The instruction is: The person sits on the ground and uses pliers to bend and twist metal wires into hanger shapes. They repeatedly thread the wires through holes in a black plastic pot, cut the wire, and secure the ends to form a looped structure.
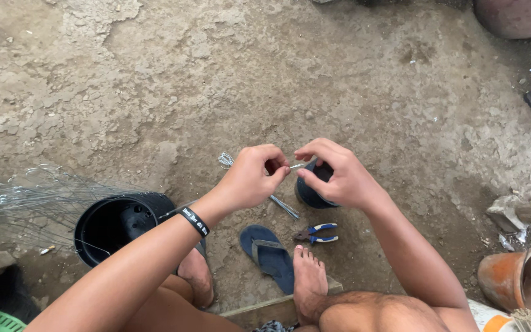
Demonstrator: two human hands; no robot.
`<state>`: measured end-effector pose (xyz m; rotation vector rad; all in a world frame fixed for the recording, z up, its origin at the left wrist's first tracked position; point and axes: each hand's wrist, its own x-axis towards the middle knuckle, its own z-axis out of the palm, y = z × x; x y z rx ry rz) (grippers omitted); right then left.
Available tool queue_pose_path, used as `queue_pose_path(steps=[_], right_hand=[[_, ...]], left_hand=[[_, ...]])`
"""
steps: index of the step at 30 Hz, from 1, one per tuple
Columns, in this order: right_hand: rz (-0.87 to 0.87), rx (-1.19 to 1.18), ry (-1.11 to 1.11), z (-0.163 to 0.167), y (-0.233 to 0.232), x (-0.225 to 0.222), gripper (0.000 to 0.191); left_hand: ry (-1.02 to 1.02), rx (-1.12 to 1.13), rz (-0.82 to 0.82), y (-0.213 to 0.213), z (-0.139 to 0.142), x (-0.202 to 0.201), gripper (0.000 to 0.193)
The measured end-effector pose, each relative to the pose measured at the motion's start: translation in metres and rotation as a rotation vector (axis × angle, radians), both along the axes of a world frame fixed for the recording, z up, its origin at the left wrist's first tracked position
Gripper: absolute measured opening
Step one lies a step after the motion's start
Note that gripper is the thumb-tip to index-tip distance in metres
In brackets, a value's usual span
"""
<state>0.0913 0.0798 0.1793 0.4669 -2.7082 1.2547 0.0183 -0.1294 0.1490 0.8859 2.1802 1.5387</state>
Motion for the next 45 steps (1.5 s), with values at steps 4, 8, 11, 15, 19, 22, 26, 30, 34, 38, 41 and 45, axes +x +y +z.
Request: queue_pose_path(steps=[4,8,11,15,19,22,26,30,34,38,41,45], right_hand=[[0.052,0.083,0.07,-0.003,-0.003,-0.001,0.021],[0.023,0.054,0.013,-0.008,-0.003,0.0,0.016],[0.016,0.041,-0.025,-0.01,-0.002,0.0,0.015],[0.036,0.043,-0.032,-0.01,0.0,-0.001,0.013],[0.067,0.056,0.067,-0.008,0.001,-0.001,0.011],[0.04,0.055,0.084,-0.007,-0.001,0.0,0.01],[0.012,0.059,0.098,-0.005,-0.002,0.0,0.01],[-0.003,0.076,0.115,-0.006,-0.003,0.001,0.01],[-0.074,0.092,0.114,-0.011,-0.008,0.0,0.009],[-0.178,0.16,0.166,-0.021,-0.016,-0.001,0.01],[-0.226,0.27,0.281,-0.03,-0.023,-0.004,0.016],[-0.265,0.375,0.4,-0.039,-0.027,-0.005,0.013]], left_hand=[[0.055,0.014,-0.011,0.002,0.001,0.003,0.008],[0.086,0.015,-0.023,0.002,0.003,0.005,0.007],[0.102,0.015,-0.032,0.001,0.003,0.006,0.007],[0.187,0.013,-0.046,0.002,0.002,0.008,0.008],[0.197,0.011,-0.078,0.002,0.003,0.006,0.007],[0.168,0.011,-0.088,0.002,0.005,0.004,0.008],[0.118,0.001,-0.073,0.003,0.008,0.003,0.008],[0.08,-0.011,-0.055,0.006,0.008,0.003,0.008],[0.161,-0.033,0.008,0.01,0.004,0.006,0.009],[0.288,-0.052,0.076,0.016,-0.002,0.008,0.009],[0.343,-0.049,0.12,0.025,-0.007,0.003,0.007],[0.348,-0.015,0.148,0.034,-0.012,-0.004,0.007]])
